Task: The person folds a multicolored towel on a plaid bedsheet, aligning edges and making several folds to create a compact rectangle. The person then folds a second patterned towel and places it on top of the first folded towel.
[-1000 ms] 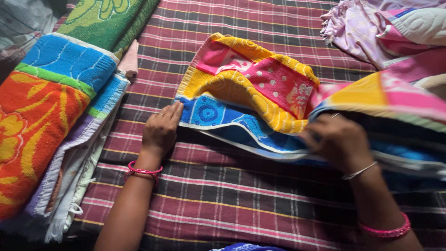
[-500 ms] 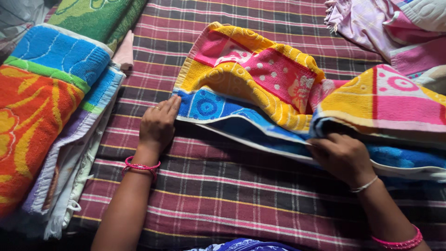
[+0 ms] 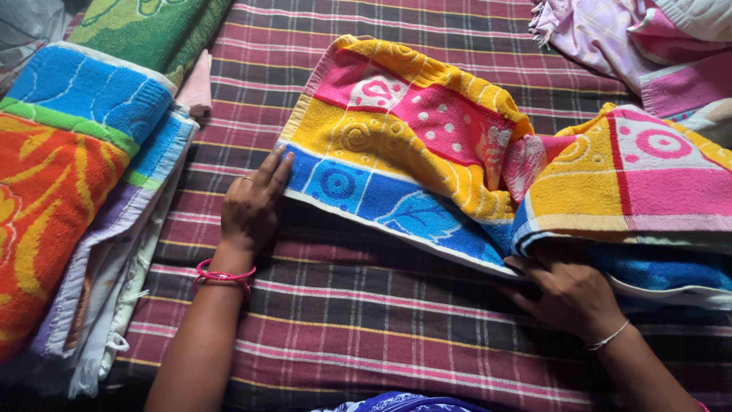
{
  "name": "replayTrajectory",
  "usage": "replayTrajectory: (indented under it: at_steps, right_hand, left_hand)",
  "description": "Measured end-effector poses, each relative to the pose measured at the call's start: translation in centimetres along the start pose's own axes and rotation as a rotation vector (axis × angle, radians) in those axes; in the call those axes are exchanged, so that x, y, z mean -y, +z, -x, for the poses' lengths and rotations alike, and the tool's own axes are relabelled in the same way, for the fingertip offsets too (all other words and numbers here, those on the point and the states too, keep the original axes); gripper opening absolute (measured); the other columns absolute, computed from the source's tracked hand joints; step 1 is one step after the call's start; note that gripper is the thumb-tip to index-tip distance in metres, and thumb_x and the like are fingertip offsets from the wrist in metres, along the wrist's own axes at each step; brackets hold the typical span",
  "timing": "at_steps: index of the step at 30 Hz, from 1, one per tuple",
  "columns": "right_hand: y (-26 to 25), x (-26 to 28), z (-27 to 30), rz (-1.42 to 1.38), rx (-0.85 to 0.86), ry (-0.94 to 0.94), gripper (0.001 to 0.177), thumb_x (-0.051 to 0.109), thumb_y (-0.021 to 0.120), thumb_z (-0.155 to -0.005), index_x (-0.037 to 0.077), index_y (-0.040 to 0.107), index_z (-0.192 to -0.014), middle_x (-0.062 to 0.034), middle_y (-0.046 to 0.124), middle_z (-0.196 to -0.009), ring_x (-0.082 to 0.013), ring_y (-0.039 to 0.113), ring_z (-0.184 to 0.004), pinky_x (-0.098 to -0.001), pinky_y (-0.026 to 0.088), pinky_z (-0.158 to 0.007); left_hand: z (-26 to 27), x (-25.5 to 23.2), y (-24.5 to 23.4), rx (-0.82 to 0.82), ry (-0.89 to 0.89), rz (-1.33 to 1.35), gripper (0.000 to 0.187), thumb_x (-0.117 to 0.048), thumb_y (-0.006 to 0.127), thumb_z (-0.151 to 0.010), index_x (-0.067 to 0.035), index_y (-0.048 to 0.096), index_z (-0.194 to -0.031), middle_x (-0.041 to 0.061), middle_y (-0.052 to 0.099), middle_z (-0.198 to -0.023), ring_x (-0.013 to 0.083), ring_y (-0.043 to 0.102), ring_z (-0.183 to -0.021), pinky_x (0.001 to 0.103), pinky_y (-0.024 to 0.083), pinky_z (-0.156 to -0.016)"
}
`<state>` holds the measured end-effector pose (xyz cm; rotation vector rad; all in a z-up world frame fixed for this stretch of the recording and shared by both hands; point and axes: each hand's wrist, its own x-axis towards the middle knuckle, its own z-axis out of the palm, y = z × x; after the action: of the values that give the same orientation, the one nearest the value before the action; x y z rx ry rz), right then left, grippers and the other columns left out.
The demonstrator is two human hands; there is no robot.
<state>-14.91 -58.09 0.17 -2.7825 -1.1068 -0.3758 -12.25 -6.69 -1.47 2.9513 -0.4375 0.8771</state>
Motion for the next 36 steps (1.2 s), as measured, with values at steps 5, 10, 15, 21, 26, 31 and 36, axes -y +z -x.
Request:
replayTrajectory:
  at_steps: [5,10,15,21,26,31,36]
  right_hand:
    - [1.4,-1.3,0.2,0.043,0.102,0.208,0.033,0.042,0.083,-0.073,0.019,0.079,-0.097,-0.0084,0.063,-0.062,-0.0263,0.065,-0.056,-0.0419,0.053,-0.055]
    - [0.4,-6.0,-3.9,-0.132,0.150,0.305,0.030,0.035,0.083,-0.071,0.011,0.074,-0.086,-0.0133,0.073,-0.082,-0.0316,0.072,-0.079,-0.0440,0.057,-0.075]
    - [-4.3,-12.2,-7.8,-0.138,-0.279,0.600,0.034,0.025,0.080,-0.077,0.006,0.075,-0.105,-0.0159,0.071,-0.091,-0.0327,0.070,-0.082,-0.0438,0.055,-0.075]
    - [-7.3,-12.2,-7.5,-0.038,-0.496,0.516,0.030,0.023,0.081,-0.075,0.008,0.075,-0.100,-0.0123,0.071,-0.088,-0.0299,0.069,-0.079,-0.0419,0.055,-0.073]
    - [-5.0,-4.0,-8.5,-0.180,-0.389,0.164,0.027,0.022,0.082,-0.073,0.009,0.075,-0.096,-0.0092,0.071,-0.086,-0.0275,0.069,-0.077,-0.0403,0.055,-0.071]
    - [-0.9,3.8,-10.9,-0.273,-0.060,0.151,0.023,0.025,0.082,-0.074,0.012,0.073,-0.090,-0.0078,0.069,-0.085,-0.0281,0.070,-0.072,-0.0397,0.056,-0.064]
    - [1.1,7.2,-10.5,-0.326,-0.022,0.115,0.023,0.027,0.080,-0.079,0.012,0.071,-0.095,-0.0094,0.069,-0.089,-0.0299,0.070,-0.072,-0.0410,0.056,-0.062]
  left_hand:
    - [-0.6,0.8,0.8,0.044,0.095,0.017,0.053,-0.009,0.054,-0.098,-0.017,0.055,-0.150,0.007,0.063,-0.143,0.0255,0.070,-0.090,0.041,0.055,-0.075]
    - [-8.8,3.4,4.2,0.520,0.110,-0.159,0.023,-0.013,0.054,-0.102,-0.017,0.070,-0.119,0.011,0.075,-0.102,0.0310,0.073,-0.081,0.045,0.058,-0.063]
    - [-24.7,4.0,5.6,0.753,-0.142,-0.016,0.012,-0.009,0.065,-0.089,-0.007,0.077,-0.089,0.014,0.077,-0.088,0.0315,0.075,-0.081,0.048,0.059,-0.073]
    - [-27.8,5.2,6.0,0.183,-0.160,-0.025,0.013,-0.012,0.065,-0.092,-0.011,0.075,-0.101,0.015,0.075,-0.099,0.0355,0.072,-0.089,0.050,0.057,-0.076]
    - [-22.9,10.7,7.6,0.033,-0.223,-0.100,0.018,-0.015,0.065,-0.095,-0.013,0.073,-0.111,0.017,0.073,-0.108,0.0389,0.070,-0.096,0.052,0.056,-0.078]
    - [-13.6,13.0,7.6,0.416,-0.409,-0.007,0.022,-0.022,0.068,-0.088,-0.018,0.075,-0.109,0.014,0.072,-0.112,0.0383,0.068,-0.100,0.052,0.054,-0.080]
    - [-9.5,13.8,8.0,0.383,-0.631,0.092,0.040,-0.014,0.057,-0.094,-0.038,0.080,-0.117,0.013,0.074,-0.112,0.0368,0.070,-0.103,0.049,0.055,-0.088]
